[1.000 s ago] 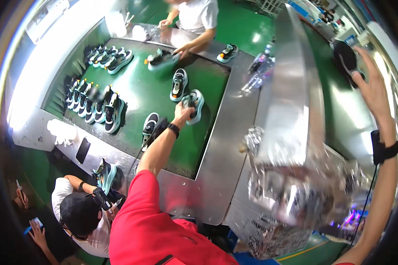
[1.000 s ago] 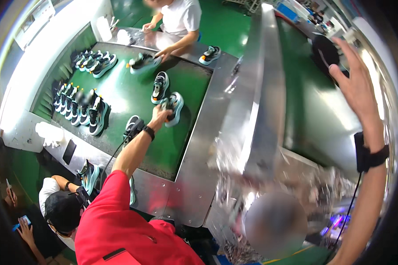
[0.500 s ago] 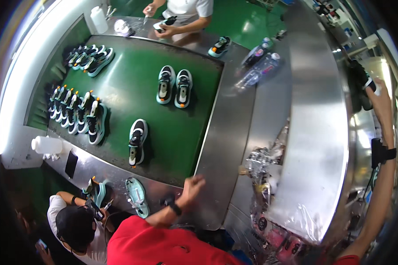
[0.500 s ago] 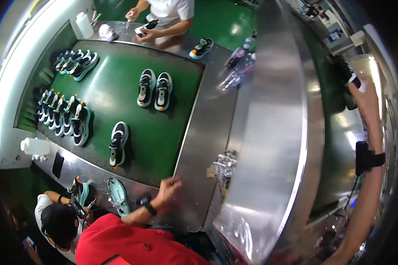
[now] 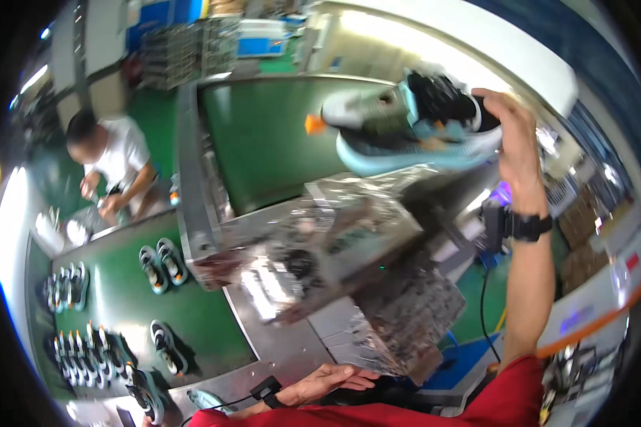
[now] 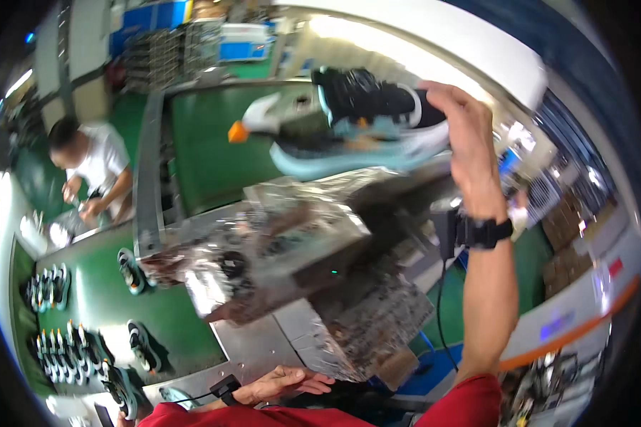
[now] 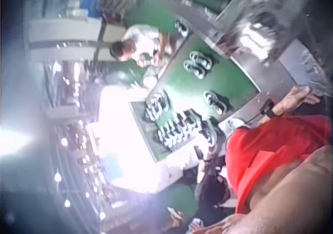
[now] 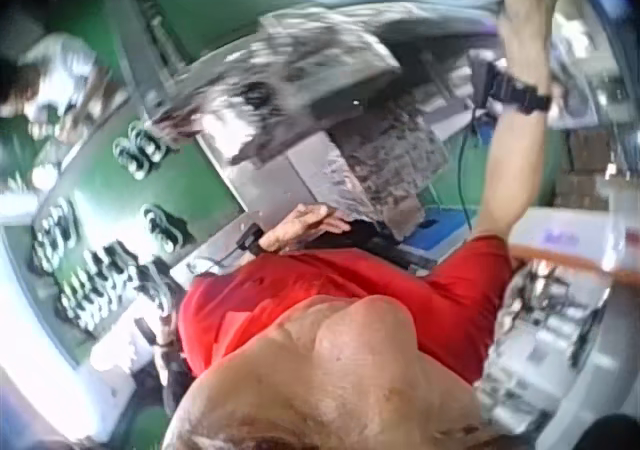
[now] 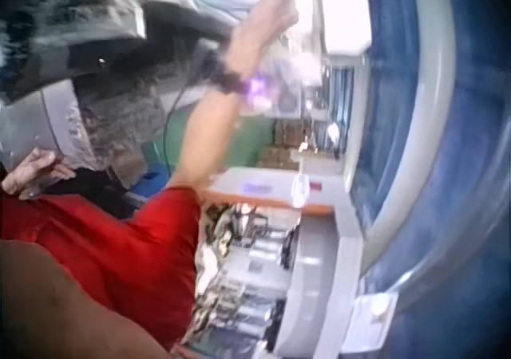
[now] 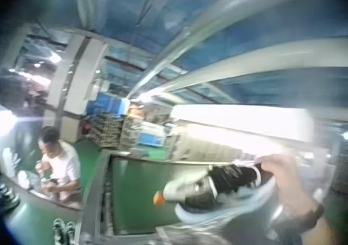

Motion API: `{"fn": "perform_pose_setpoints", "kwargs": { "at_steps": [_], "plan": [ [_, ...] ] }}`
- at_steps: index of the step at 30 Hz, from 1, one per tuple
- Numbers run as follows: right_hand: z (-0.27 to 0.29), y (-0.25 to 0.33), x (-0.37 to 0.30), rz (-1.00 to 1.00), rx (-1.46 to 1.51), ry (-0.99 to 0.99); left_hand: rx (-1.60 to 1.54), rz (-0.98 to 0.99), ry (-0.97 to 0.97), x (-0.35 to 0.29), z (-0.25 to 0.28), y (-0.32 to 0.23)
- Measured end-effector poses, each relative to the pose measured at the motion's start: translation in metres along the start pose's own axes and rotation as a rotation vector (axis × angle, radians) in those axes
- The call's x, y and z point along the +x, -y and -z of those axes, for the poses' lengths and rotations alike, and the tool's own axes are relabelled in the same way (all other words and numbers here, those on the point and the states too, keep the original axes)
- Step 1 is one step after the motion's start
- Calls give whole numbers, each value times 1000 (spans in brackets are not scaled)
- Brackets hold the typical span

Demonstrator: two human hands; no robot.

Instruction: Operating an industrial machine to attach and press soles onto shoes.

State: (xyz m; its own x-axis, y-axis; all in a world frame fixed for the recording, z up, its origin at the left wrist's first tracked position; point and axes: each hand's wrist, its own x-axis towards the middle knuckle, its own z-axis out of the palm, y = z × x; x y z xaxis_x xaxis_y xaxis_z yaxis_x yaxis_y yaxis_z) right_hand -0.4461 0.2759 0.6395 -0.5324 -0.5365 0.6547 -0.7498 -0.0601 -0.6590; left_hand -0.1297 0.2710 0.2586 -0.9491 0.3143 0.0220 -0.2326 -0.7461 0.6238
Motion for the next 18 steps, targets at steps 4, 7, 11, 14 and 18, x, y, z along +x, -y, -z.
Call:
{"fn": "perform_pose_setpoints", "kwargs": {
  "at_steps": [4, 7, 11, 14, 18],
  "plan": [
    [91, 45, -126, -111, 125, -207, -221, -27, 521, 67, -62, -10],
    [156, 53, -237, -201, -21, -256, -174, 161, 115, 107, -152, -30],
    [201, 59, -370, -546, -24, -439, -237, 336, 568, 153, -201, 46],
    [240, 52, -476, -624, -110, -695, -53, 456, 491, 171, -224, 110],
    [258, 90, -606, -510, 107, -922, 131, 538, 328, 204, -285, 168]
  ]
}}
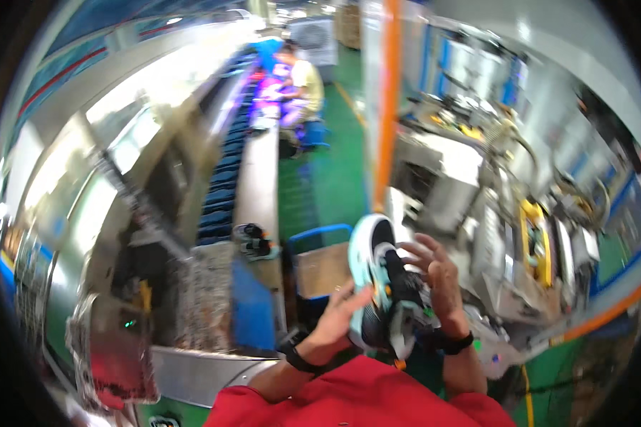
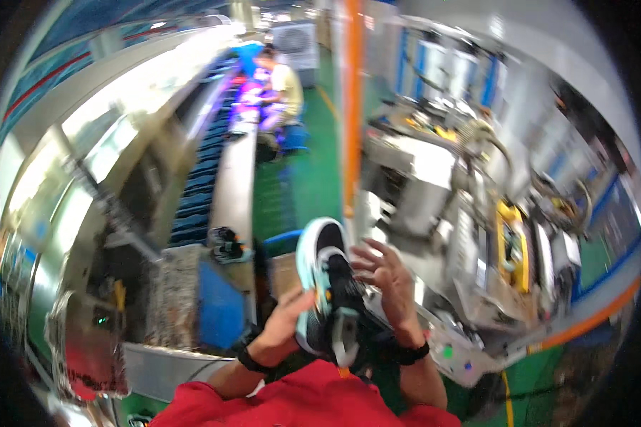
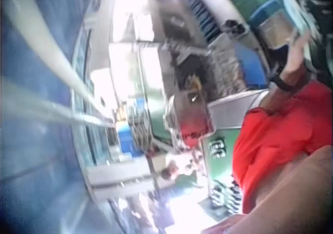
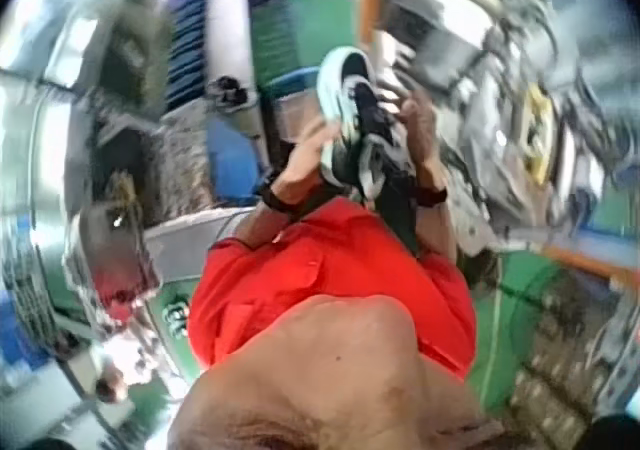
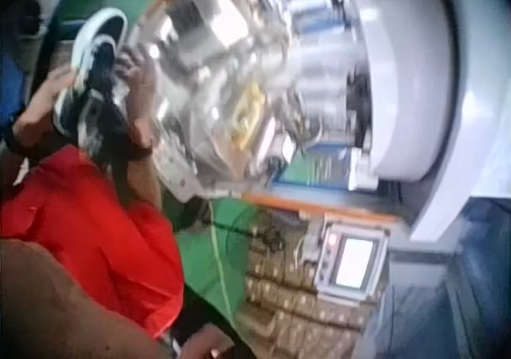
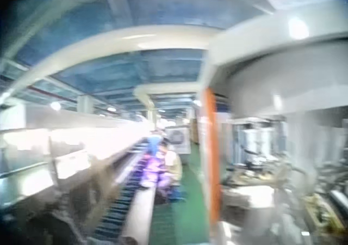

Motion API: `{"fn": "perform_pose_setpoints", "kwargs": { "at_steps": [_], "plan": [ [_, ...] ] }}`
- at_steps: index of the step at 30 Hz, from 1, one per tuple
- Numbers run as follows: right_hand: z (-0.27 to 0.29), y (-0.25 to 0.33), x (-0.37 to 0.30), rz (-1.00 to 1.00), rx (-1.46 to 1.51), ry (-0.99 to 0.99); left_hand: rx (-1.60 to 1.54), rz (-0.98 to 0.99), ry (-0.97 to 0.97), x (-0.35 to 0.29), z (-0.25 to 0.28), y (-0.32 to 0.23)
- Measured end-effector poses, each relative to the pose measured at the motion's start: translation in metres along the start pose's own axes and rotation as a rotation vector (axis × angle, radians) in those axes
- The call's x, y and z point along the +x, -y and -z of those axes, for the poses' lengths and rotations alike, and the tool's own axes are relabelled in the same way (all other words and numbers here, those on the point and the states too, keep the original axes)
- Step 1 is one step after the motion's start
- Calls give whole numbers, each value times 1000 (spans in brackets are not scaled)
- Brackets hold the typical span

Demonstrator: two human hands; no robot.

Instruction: Operating an industrial machine to attach and press soles onto shoes.

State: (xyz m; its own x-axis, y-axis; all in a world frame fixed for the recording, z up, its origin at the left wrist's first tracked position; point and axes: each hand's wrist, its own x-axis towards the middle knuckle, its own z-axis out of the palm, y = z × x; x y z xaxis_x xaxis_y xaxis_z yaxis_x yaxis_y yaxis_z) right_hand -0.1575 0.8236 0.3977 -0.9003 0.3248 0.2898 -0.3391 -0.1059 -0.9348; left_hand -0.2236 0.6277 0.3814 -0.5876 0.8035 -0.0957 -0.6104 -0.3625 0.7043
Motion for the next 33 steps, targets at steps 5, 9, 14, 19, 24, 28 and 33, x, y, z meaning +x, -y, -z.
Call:
{"fn": "perform_pose_setpoints", "kwargs": {
  "at_steps": [5, 9, 14, 19, 24, 28, 33],
  "plan": [
    [77, -19, -72, -103, 0, -327, 493, -91, 19, 92, -52, 70],
    [156, -12, -103, -83, -5, -733, 787, -35, 157, 137, -121, 131],
    [250, 5, -151, 33, -49, -1015, 732, 217, 478, 218, -158, 203],
    [289, 23, -181, 94, -312, -1269, 962, 101, 247, 377, -157, 282],
    [291, 59, -187, 29, -389, -1475, 1232, -131, 65, 473, -172, 337],
    [295, 63, -188, 68, -413, -1628, 1529, -103, 36, 502, -192, 389],
    [358, 62, -186, -28, -737, -1573, 1312, -7, -1, 513, -177, 363]
  ]
}}
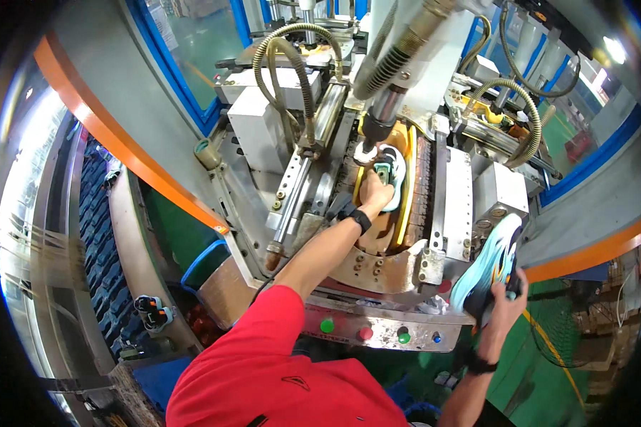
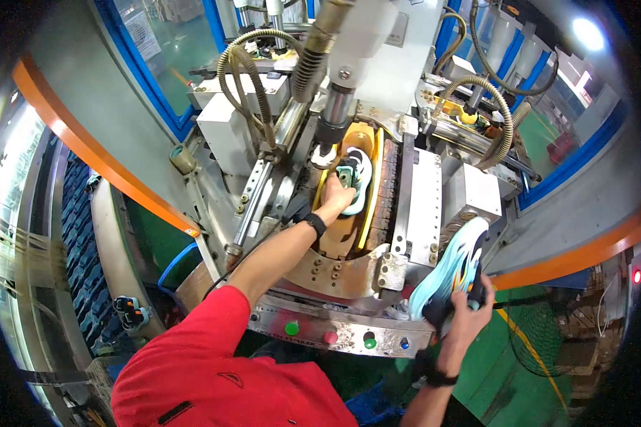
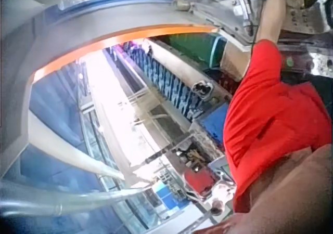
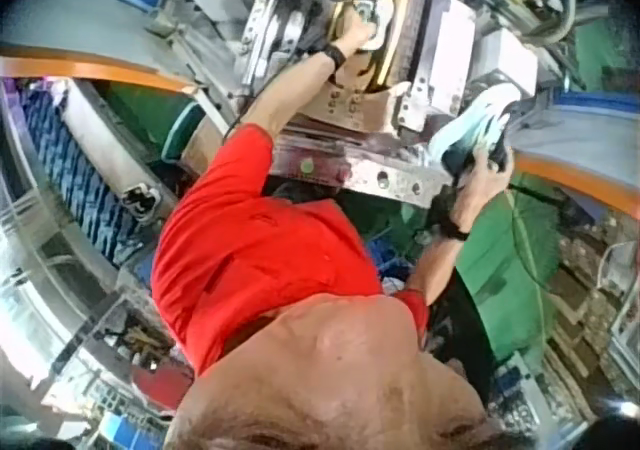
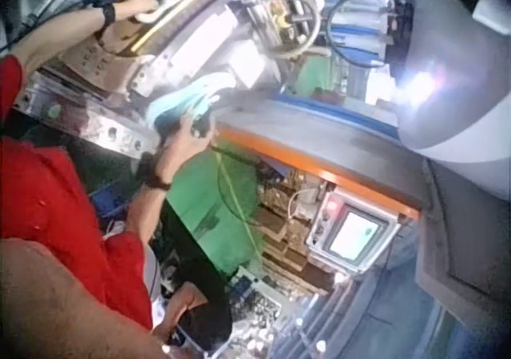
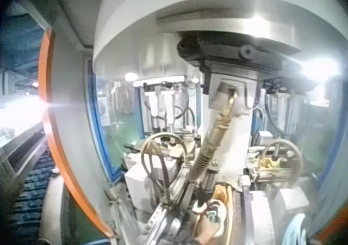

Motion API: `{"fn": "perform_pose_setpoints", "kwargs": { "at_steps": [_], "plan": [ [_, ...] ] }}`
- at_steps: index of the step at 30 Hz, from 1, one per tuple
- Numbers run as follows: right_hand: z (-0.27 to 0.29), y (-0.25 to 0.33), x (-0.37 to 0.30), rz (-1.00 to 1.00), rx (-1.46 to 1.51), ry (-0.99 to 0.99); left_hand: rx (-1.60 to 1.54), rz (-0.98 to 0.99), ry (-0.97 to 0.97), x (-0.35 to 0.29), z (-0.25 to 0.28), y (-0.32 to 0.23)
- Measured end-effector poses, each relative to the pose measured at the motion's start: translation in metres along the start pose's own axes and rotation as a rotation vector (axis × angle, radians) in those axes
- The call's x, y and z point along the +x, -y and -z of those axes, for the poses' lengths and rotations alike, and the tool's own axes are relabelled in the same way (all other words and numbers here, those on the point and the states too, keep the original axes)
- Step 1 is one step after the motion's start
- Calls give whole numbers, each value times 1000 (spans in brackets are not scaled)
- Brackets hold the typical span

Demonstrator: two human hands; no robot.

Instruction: Operating an industrial machine to attach and press soles onto shoes.

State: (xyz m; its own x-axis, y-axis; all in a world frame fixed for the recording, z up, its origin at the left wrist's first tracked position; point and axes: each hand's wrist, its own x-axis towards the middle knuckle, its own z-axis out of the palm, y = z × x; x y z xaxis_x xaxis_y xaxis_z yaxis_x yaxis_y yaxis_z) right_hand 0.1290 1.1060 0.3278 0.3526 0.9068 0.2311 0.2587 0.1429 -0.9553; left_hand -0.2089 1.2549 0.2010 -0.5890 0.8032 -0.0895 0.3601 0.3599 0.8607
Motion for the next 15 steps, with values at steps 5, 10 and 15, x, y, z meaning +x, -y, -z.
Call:
{"fn": "perform_pose_setpoints", "kwargs": {
  "at_steps": [5, 10, 15],
  "plan": [
    [-91, 34, 104, -65, -221, 333, -858, 477, 554, -87, 114, -20],
    [-234, 34, 137, 40, -659, 724, -1023, 428, 544, -196, 219, 2],
    [-339, -7, 102, 90, -846, 708, -981, 286, 216, -282, 311, 45]
  ]
}}
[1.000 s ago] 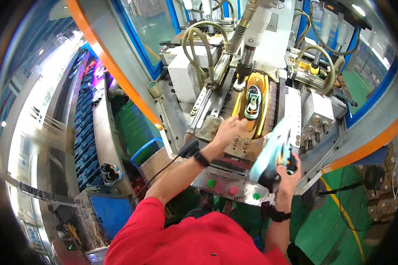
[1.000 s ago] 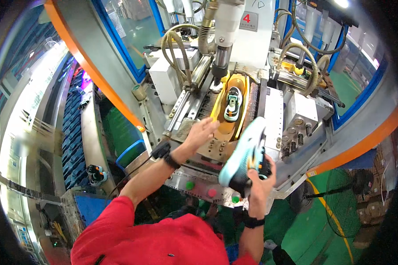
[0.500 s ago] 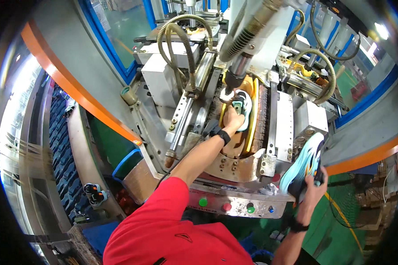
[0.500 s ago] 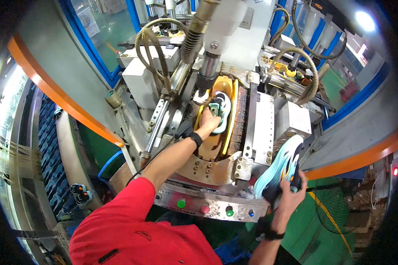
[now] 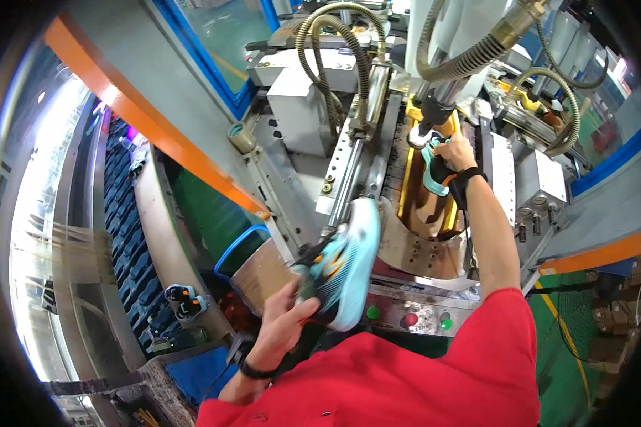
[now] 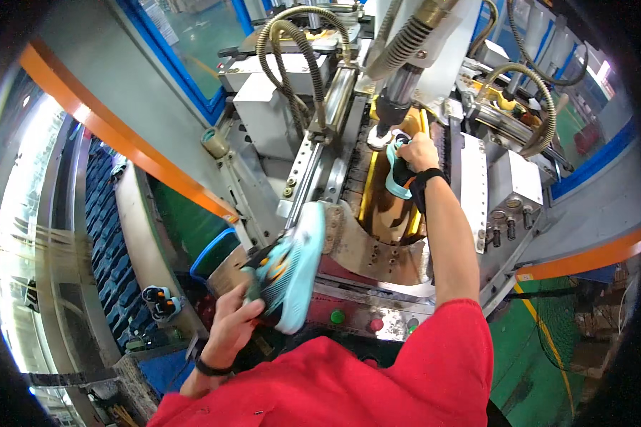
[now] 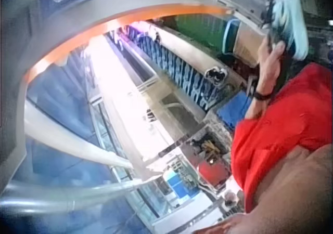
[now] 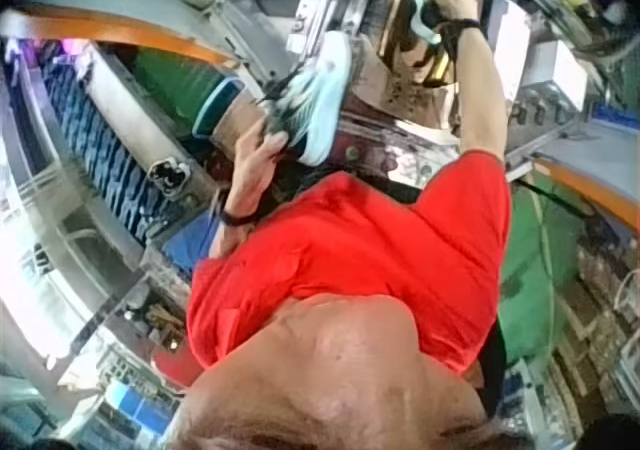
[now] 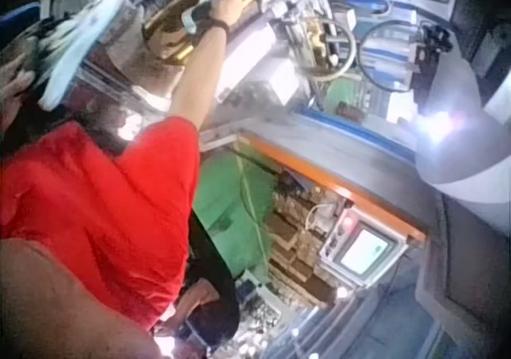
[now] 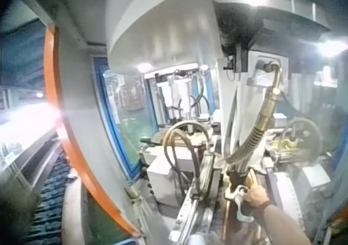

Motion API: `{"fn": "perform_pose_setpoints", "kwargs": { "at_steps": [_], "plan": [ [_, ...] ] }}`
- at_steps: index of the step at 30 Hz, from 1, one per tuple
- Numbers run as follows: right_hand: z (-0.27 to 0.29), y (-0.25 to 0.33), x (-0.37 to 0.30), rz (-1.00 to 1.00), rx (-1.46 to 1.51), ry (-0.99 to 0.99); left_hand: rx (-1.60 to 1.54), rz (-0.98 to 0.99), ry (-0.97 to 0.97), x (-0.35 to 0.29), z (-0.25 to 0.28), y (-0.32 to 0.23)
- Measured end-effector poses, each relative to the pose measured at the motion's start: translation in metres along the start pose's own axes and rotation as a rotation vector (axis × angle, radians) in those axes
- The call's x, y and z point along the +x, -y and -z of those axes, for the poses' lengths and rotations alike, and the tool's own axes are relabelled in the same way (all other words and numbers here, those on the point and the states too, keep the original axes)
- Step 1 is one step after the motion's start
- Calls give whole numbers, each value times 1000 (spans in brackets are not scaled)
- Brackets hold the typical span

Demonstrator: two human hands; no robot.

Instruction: Operating an industrial machine to attach and press soles onto shoes.

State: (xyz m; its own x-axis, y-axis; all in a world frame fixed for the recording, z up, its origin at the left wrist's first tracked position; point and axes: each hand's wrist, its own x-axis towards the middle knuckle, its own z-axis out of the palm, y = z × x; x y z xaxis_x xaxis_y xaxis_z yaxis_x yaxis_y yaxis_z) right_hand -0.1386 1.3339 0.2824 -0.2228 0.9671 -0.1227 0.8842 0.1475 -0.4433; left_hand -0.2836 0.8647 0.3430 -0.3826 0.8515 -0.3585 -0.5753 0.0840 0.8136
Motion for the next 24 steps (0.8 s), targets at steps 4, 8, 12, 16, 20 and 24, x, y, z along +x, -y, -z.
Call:
{"fn": "perform_pose_setpoints", "kwargs": {
  "at_steps": [4, 8, 12, 16, 20, 24],
  "plan": [
    [-79, -7, 14, 12, -67, -190, -64, -156, -288, -71, 28, 3],
    [-66, 5, 10, -27, 24, -216, -139, -276, -513, -107, 50, 41],
    [-44, 0, -78, 411, 68, -312, -223, -300, -629, -134, 44, 77],
    [-51, 15, -267, 871, 541, -226, -267, -239, -660, -145, 30, 100],
    [-152, -28, -344, 895, 397, 27, -289, -205, -618, -144, -2, 109],
    [-245, -78, -338, 939, 249, 100, -254, -201, -625, -156, -18, 123]
  ]
}}
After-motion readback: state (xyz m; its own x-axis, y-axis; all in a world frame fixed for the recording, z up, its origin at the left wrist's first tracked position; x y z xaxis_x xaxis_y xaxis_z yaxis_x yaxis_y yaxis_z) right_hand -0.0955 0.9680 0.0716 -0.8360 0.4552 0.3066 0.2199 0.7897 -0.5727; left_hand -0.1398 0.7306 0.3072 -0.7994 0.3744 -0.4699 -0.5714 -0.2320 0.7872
